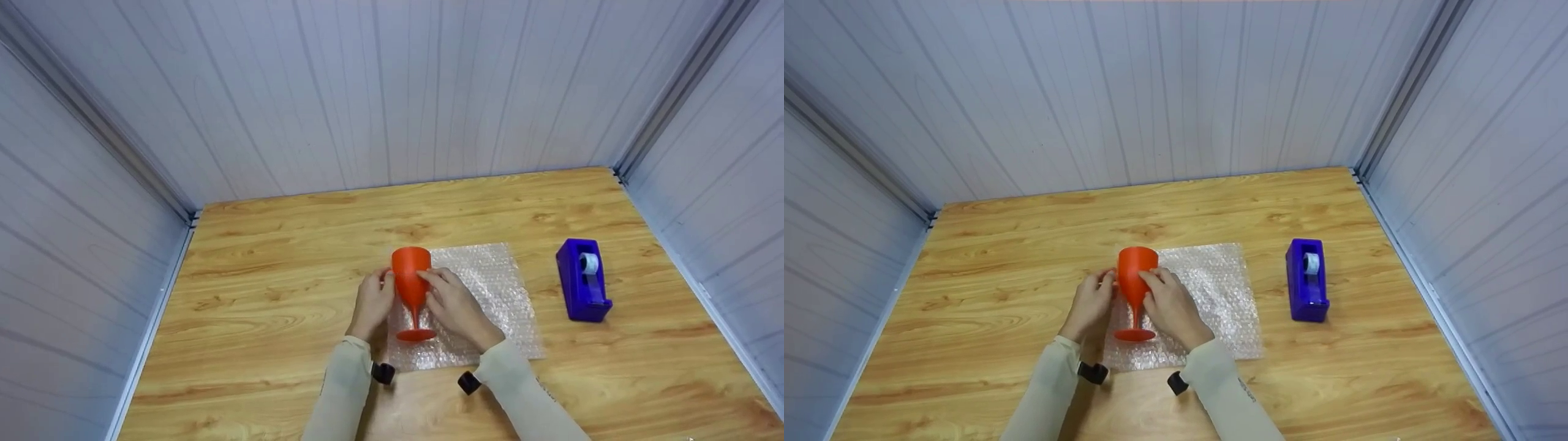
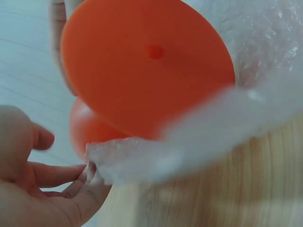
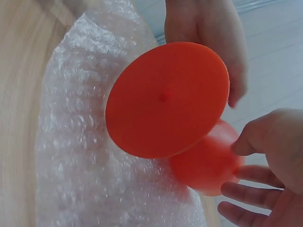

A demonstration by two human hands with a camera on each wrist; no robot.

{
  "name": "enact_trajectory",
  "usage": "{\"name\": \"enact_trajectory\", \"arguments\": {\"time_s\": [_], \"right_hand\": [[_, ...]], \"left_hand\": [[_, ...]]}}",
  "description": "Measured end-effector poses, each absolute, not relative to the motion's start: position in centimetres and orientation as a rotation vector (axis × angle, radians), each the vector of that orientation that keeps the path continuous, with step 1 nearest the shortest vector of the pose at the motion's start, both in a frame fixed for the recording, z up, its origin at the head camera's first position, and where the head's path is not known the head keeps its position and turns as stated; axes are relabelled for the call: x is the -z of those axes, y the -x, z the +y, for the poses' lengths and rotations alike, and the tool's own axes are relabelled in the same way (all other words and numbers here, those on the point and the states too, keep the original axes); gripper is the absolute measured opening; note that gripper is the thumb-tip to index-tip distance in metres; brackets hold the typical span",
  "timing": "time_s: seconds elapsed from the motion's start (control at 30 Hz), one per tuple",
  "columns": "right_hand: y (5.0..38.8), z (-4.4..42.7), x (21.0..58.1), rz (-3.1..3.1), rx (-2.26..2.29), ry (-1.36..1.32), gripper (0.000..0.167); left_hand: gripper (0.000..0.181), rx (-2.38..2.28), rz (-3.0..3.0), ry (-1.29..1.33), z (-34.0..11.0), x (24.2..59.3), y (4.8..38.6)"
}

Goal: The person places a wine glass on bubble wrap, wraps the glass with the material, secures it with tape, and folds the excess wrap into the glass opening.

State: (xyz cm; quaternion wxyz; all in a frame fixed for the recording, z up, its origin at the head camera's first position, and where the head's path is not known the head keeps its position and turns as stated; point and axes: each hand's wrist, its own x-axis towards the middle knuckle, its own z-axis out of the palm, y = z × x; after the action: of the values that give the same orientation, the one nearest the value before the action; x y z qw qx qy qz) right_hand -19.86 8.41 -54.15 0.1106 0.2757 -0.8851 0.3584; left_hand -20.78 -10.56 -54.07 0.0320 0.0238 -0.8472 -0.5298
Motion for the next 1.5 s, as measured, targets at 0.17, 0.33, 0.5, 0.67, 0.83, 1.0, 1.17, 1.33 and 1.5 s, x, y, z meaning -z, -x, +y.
{"name": "enact_trajectory", "arguments": {"time_s": [0.17,0.33,0.5,0.67,0.83,1.0,1.17,1.33,1.5], "right_hand": [[19.7,8.8,54.5,-2.577,-1.142,-0.798,0.044],[19.6,9.1,54.8,-2.595,-1.202,-0.769,0.046],[19.6,9.4,55.0,-2.609,-1.213,-0.743,0.047],[19.6,9.8,55.1,-2.616,-1.236,-0.728,0.051],[19.6,10.2,55.2,-2.627,-1.293,-0.711,0.053],[19.5,10.5,55.5,-2.602,-1.324,-0.72,0.054],[19.4,10.8,55.8,-2.578,-1.388,-0.756,0.056],[19.4,10.9,56.0,-2.6,-1.413,-0.742,0.06],[19.3,11.0,56.1,-2.632,-1.42,-0.731,0.061]], "left_hand": [[0.03,1.621,-2.57,0.007,-10.7,54.3,20.7],[0.029,1.659,-2.537,0.044,-10.7,54.5,20.8],[0.028,1.677,-2.51,0.036,-10.7,54.8,21.1],[0.027,1.7,-2.502,-0.008,-10.5,54.9,21.2],[0.028,1.797,-2.478,-0.025,-10.4,54.9,21.1],[0.029,1.847,-2.465,-0.015,-10.1,54.9,21.1],[0.031,1.812,-2.469,0.022,-9.9,54.8,21.2],[0.033,1.784,-2.481,0.04,-9.8,54.7,21.3],[0.034,1.729,-2.492,0.063,-9.7,54.6,21.2]]}}
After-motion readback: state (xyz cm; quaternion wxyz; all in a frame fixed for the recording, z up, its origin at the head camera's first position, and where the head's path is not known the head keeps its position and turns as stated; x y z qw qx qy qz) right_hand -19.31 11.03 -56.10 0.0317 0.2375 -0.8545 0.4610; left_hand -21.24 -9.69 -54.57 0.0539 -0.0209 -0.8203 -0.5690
